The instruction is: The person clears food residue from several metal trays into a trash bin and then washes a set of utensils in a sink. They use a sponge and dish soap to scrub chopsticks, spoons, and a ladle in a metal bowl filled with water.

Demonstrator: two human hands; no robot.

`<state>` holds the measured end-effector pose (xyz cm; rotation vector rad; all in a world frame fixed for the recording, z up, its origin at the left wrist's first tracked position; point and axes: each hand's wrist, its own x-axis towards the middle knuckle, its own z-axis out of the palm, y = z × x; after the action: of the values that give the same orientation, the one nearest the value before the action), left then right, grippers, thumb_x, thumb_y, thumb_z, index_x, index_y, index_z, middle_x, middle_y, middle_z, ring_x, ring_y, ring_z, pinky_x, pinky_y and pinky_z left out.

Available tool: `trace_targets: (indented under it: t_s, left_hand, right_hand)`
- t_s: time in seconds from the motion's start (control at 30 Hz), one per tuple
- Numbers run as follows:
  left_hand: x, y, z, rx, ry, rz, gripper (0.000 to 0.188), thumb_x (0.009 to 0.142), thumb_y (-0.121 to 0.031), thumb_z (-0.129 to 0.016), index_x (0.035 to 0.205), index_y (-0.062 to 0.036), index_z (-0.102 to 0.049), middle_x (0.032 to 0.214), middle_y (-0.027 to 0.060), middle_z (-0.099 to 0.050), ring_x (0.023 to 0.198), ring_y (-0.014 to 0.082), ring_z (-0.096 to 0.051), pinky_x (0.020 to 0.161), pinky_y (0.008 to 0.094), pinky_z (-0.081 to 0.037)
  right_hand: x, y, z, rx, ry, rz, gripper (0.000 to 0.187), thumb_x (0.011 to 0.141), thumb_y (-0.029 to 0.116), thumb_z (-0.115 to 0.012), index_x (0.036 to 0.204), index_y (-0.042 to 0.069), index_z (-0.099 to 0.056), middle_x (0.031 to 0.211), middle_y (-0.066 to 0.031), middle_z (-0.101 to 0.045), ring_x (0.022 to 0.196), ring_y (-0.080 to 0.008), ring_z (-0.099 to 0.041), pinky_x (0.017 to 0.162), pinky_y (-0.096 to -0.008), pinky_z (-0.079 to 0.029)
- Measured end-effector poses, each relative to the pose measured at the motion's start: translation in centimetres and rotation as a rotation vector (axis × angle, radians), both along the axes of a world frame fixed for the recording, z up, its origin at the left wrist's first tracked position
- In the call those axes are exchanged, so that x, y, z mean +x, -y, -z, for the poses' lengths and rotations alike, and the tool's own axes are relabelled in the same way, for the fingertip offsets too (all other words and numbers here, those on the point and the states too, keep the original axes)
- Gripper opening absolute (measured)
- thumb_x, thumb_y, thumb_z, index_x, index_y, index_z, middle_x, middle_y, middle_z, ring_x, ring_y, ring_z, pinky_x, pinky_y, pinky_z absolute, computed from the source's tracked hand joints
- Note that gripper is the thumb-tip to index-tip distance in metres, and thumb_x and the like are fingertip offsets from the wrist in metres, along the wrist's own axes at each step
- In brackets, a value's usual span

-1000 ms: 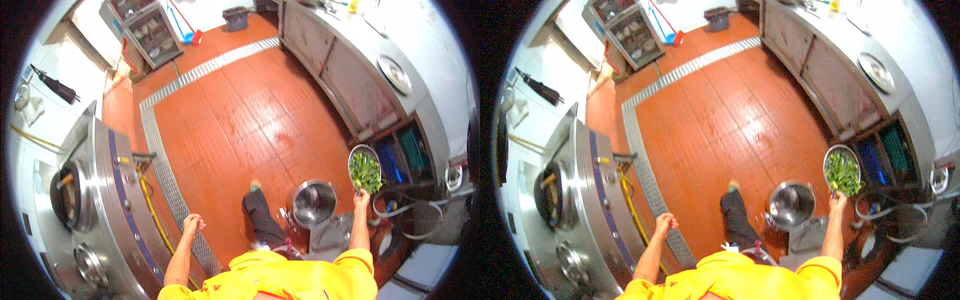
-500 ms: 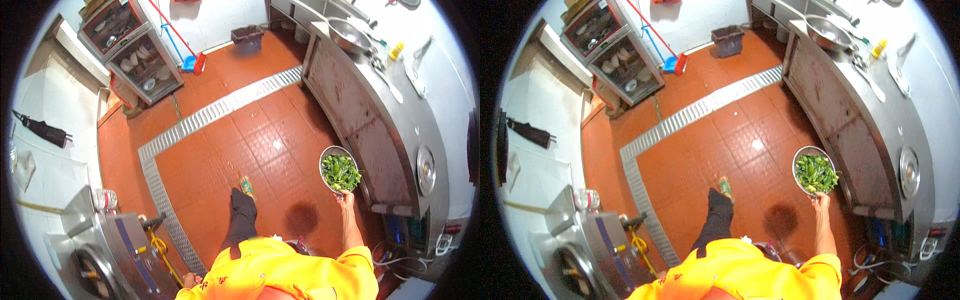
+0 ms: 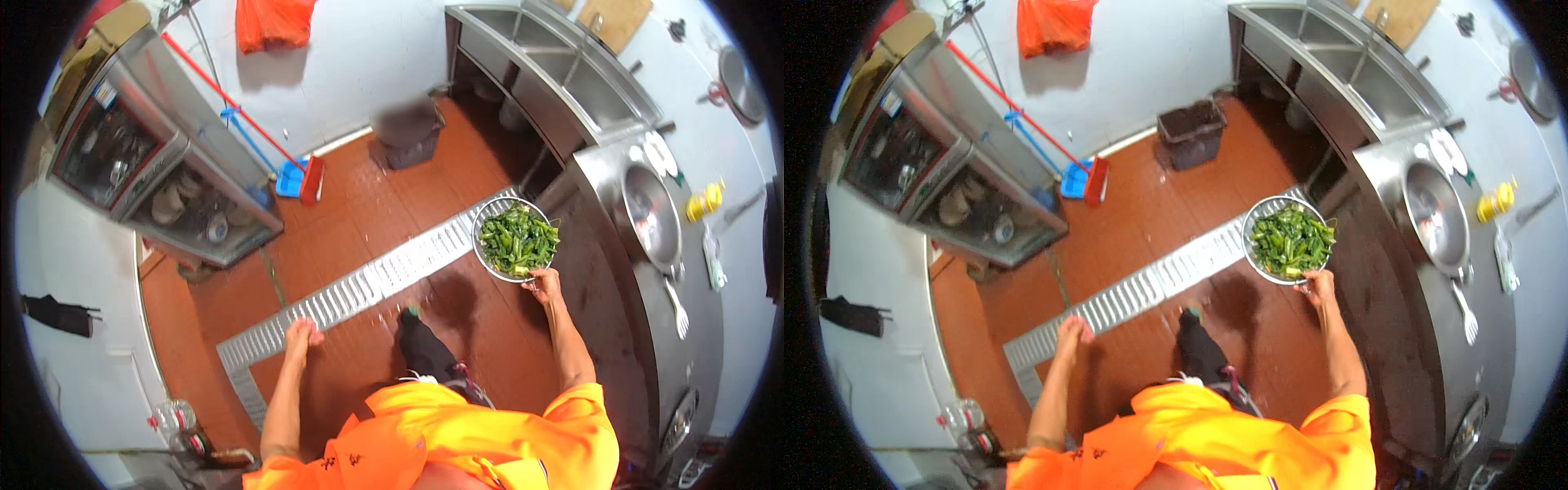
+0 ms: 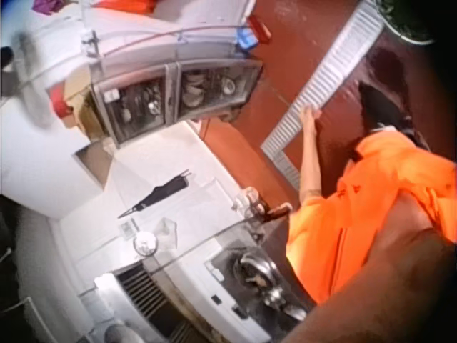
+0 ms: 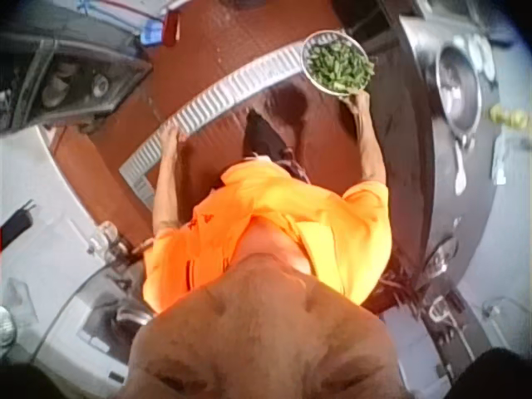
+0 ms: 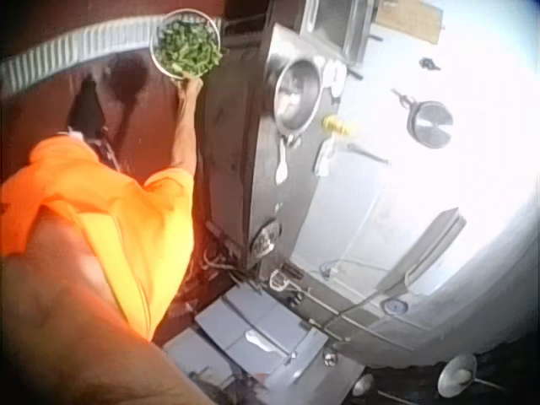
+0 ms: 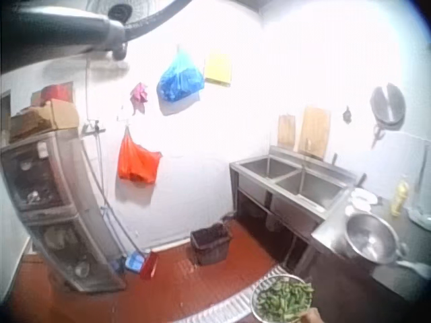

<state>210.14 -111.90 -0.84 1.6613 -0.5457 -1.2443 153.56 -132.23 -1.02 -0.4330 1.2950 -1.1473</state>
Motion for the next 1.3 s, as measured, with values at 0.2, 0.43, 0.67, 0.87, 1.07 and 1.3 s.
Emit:
trace_targets:
  t_s: [0.2,0.43,0.67,0.87,1.07,1.3]
  left_hand:
    - [4.0,1.5,8.2,0.555,-0.244,-0.377,0.016,0.073,-0.007,-0.048,0.057,-0.0050,-0.046,0.051,0.0096,-0.046,0.039,0.0223,-0.047,0.037,0.0343,-0.041]
    - [3.6,9.3,15.7,0.839,-0.311,-0.600,0.016,0.083,-0.017,-0.047,0.078,-0.0035,-0.052,0.065,0.0093,-0.054,0.054,0.0211,-0.056,0.045,0.0338,-0.046]
    - [2.1,43.6,15.0,0.403,-0.271,-0.319,0.010,0.087,-0.010,-0.047,0.087,-0.0026,-0.055,0.074,0.0068,-0.057,0.063,0.0167,-0.059,0.054,0.0274,-0.048]
    - [-1.8,58.4,16.2,0.318,-0.267,-0.271,0.011,0.087,-0.008,-0.045,0.089,-0.0021,-0.055,0.075,0.0072,-0.058,0.065,0.0165,-0.059,0.060,0.0269,-0.049]
    - [-5.6,62.4,23.5,0.411,-0.179,-0.245,0.021,0.089,-0.015,-0.048,0.105,-0.0007,-0.048,0.081,0.0070,-0.056,0.065,0.0114,-0.055,0.057,0.0226,-0.047]
    - [-7.2,84.4,32.0,0.401,0.060,-0.012,0.052,0.089,-0.022,-0.045,0.132,-0.0019,-0.025,0.093,0.0160,-0.058,0.062,0.0188,-0.061,0.053,0.0295,-0.050]
  right_hand:
    - [7.2,28.9,-1.9,-0.067,-0.183,-0.204,0.005,0.075,-0.005,-0.050,0.073,-0.009,-0.048,0.066,-0.0140,-0.050,0.043,-0.0240,-0.051,0.037,-0.0373,-0.050]
    - [16.0,60.1,0.2,-0.076,-0.495,-0.591,0.015,0.071,-0.004,-0.049,0.083,-0.010,-0.055,0.072,-0.0143,-0.058,0.049,-0.0219,-0.056,0.036,-0.0332,-0.048]
    - [26.2,78.1,10.8,-0.887,-1.506,-1.141,0.022,0.065,0.004,-0.051,0.084,-0.006,-0.058,0.071,-0.0235,-0.059,0.063,-0.0343,-0.059,0.057,-0.0396,-0.049]
    - [33.7,82.8,25.7,-1.320,-1.965,-1.392,0.023,0.072,0.007,-0.051,0.088,-0.008,-0.055,0.079,-0.0150,-0.052,0.071,-0.0248,-0.057,0.055,-0.0302,-0.051]
    - [33.4,84.8,27.6,-1.397,-1.834,-1.560,0.025,0.071,0.007,-0.052,0.091,-0.008,-0.056,0.084,-0.0167,-0.051,0.075,-0.0266,-0.056,0.051,-0.0313,-0.051]
    - [29.5,80.6,37.9,-1.370,-1.718,-1.868,0.023,0.068,0.008,-0.053,0.085,-0.007,-0.057,0.091,-0.0267,-0.054,0.059,-0.0243,-0.057,0.047,-0.0323,-0.050]
